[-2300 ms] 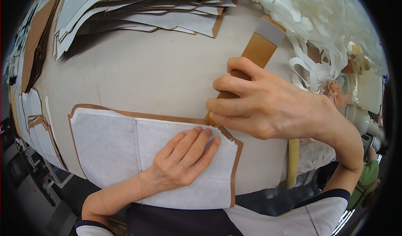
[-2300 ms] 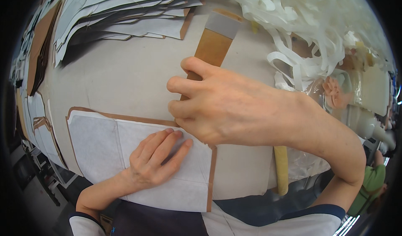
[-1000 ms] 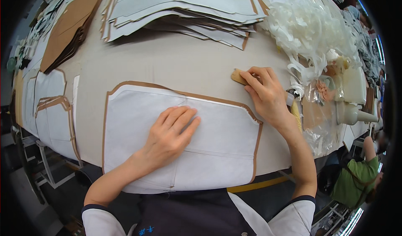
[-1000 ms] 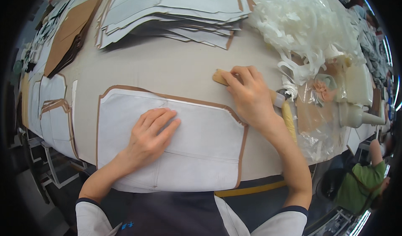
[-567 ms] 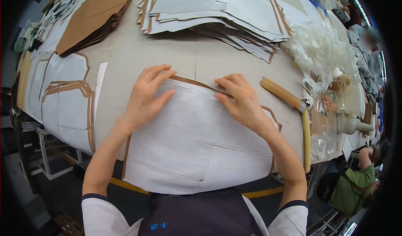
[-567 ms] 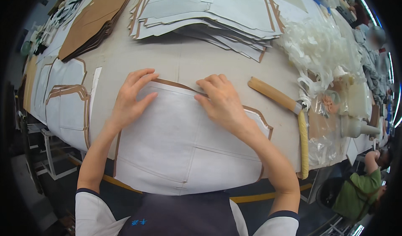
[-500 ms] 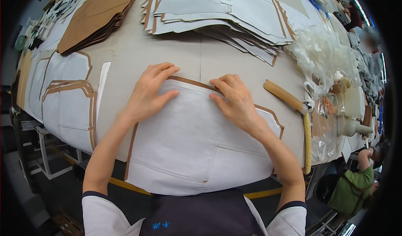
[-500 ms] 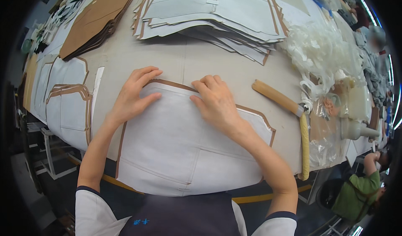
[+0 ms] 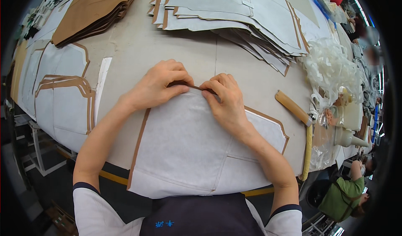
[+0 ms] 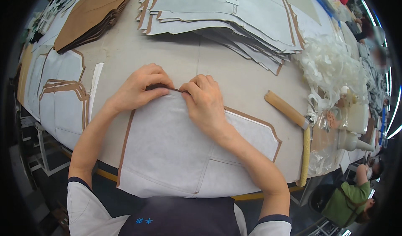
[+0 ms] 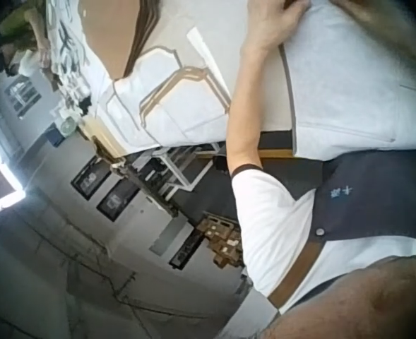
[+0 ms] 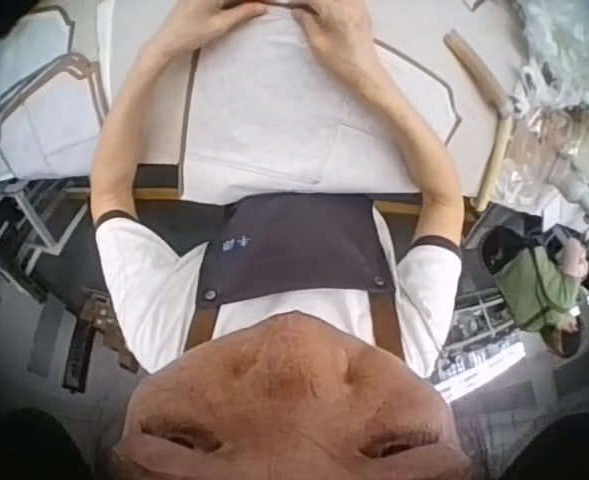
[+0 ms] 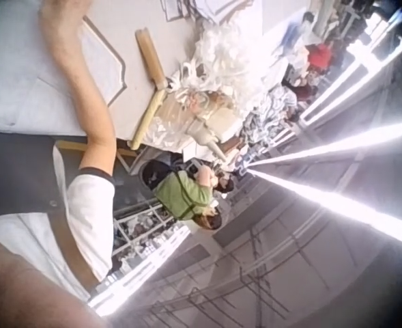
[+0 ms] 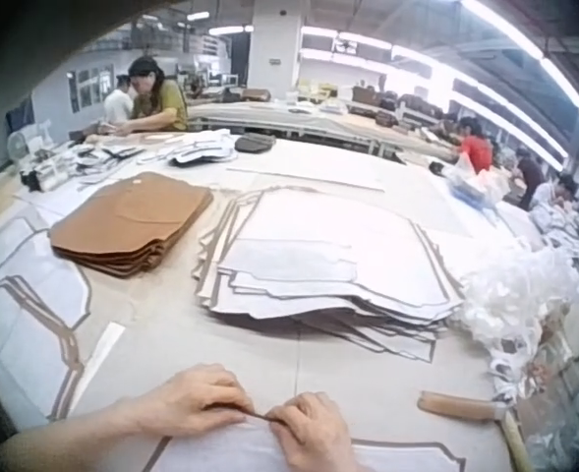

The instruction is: Folding the edges of leather pieces and hammering them flat to prepare them for further assembly.

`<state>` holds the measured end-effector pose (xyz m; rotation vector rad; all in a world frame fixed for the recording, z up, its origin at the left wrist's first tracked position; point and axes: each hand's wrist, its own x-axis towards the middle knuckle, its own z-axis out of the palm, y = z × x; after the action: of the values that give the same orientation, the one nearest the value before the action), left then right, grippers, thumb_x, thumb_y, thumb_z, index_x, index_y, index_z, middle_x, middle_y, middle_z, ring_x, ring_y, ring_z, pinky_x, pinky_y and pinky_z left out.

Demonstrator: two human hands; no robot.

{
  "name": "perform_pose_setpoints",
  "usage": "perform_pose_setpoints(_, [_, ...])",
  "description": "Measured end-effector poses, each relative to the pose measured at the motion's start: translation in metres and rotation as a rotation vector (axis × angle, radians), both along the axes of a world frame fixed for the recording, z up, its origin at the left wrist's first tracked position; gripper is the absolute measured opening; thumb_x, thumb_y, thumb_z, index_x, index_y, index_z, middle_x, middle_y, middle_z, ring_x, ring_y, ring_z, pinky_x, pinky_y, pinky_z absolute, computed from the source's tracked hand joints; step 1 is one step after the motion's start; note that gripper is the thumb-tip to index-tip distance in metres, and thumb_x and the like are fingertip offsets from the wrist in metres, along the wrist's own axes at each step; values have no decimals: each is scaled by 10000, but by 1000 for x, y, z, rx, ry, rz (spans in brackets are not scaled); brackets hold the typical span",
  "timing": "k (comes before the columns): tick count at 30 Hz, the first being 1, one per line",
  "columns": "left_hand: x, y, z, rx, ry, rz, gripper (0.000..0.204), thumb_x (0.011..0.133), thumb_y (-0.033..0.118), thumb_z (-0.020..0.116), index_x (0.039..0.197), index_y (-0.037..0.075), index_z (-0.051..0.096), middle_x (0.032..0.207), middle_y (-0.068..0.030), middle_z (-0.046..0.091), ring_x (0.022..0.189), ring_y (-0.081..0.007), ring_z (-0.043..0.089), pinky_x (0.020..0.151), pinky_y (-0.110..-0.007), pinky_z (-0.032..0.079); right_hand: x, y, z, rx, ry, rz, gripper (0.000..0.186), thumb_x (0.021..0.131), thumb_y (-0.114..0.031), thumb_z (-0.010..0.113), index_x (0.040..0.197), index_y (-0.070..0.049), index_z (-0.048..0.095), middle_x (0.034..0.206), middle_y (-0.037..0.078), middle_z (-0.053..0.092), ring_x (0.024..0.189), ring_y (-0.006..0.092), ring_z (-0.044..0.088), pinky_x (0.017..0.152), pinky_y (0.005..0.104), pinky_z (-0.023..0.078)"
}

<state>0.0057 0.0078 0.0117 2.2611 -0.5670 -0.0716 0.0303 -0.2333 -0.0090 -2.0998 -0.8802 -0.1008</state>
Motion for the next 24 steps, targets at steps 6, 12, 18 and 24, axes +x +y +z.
perform_pose_setpoints(6, [-19, 11, 4, 11, -2, 109, 289, 882, 78, 783, 1169, 64, 746, 1137, -82, 698, 1086, -263, 636, 924, -376, 524, -1, 5, 3, 1, 20, 24, 142, 844, 5, 737, 977, -40, 714, 946, 86, 612, 899, 295, 575, 820, 424, 460])
perform_pose_setpoints(12, [-79, 10, 5, 23, -85, 523, 486, 872, 66, 790, 1339, 43, 657, 1307, -117, 652, 1125, -256, 640, 938, -369, 528, 5, 41, 20, -52, 79, 156, 112, 875, -62, 712, 978, -19, 720, 953, 115, 651, 925, 306, 609, 840, 434, 471])
perform_pose_setpoints(18, [-110, 6, -14, 191, -341, 592, 429, 805, 18, 823, 1224, 36, 729, 1251, -105, 667, 1074, -279, 645, 892, -371, 530, 19, 81, 29, -230, 246, 335, 117, 843, -14, 635, 881, -11, 746, 958, 141, 682, 960, 319, 615, 849, 430, 458])
perform_pose_setpoints(24, [-112, -3, -19, 347, -531, 466, 430, 731, 39, 840, 1149, -8, 751, 1235, -74, 713, 1086, -263, 647, 863, -383, 525, 14, 84, 26, -246, 202, 313, 156, 834, 23, 618, 873, -31, 759, 957, 105, 678, 991, 296, 575, 855, 406, 411])
